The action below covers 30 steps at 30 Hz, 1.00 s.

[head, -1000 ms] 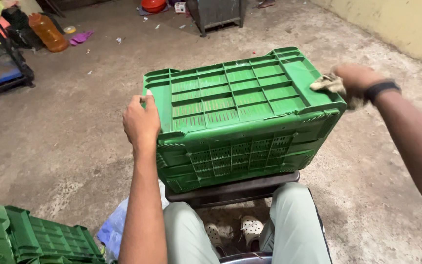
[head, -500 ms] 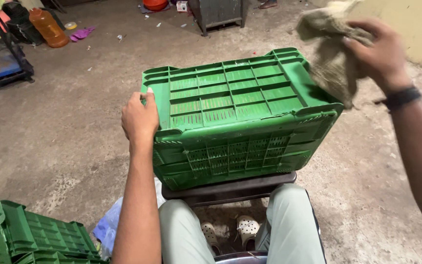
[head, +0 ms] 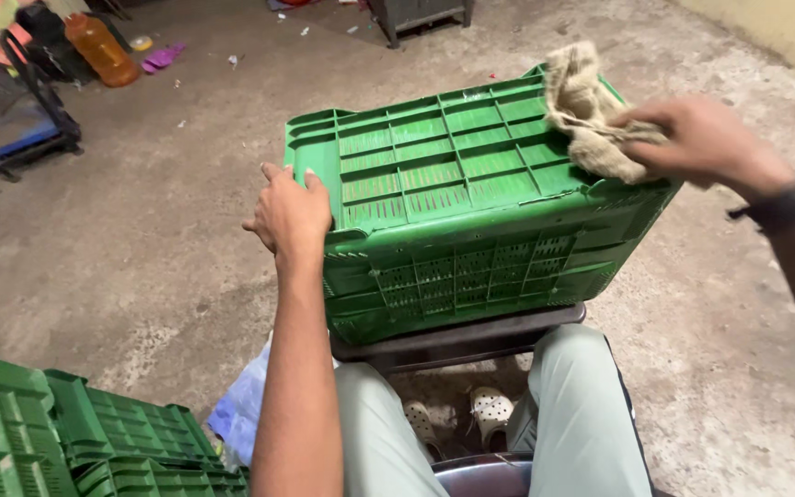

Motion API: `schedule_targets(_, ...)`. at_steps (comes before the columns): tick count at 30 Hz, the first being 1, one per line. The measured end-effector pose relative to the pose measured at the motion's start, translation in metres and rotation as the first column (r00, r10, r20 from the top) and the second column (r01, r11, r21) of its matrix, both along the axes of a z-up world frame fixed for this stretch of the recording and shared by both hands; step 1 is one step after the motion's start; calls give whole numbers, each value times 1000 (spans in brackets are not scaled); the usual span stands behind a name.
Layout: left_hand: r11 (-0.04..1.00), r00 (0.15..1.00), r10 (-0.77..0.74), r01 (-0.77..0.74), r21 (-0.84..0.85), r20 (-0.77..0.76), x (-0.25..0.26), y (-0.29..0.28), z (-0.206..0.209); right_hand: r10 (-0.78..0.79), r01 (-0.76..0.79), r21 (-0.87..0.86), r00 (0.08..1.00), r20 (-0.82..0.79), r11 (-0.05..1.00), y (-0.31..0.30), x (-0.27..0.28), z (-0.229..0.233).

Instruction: The person wipes the exterior and interior surfaces of a green plastic crate using a cloth. The crate is rotated and tilted to access different sides and the inside, and the cloth is used to rub the surfaces throughout the clip.

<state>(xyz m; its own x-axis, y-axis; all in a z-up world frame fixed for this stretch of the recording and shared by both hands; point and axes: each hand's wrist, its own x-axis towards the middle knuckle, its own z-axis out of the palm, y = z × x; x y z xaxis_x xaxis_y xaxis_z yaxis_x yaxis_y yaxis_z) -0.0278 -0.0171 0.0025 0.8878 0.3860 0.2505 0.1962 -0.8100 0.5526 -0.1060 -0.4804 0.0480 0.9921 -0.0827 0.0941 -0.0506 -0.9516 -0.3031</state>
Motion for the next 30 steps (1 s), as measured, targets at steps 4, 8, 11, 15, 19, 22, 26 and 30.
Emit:
schedule_targets(4,987,995,-32,47,-157,99,7,6,-1,-234,235,92,972,-20,968,28,-37,5)
schedule_targets(8,947,990,16,30,-321,141,12,8,-1,137,-90,-104,728,672,990,59,-26,-17)
schedule_targets(11,920,975,61,28,-392,214,9,13,1,168,-176,-73,619,768,982,122,-15,-25)
schedule_targets(15,913,911,128,45,-405,391,-3,5,0,467,-483,-208,514,719,851,253,8,-36)
schedule_targets(19,948,874,119,42,-317,471,-8,3,1,711,-784,-213,366,601,583,325,63,-33)
schedule_targets(22,969,970,105,-50,-241,218,-6,4,5,812,-793,-233,479,333,563,341,120,-13)
schedule_targets(26,955,952,66,26,-296,297,-5,3,7,625,-509,-364,666,407,780,339,177,-6)
schedule_targets(30,936,936,80,47,-348,342,-9,6,8,675,-517,-433,582,454,738,334,203,-20)
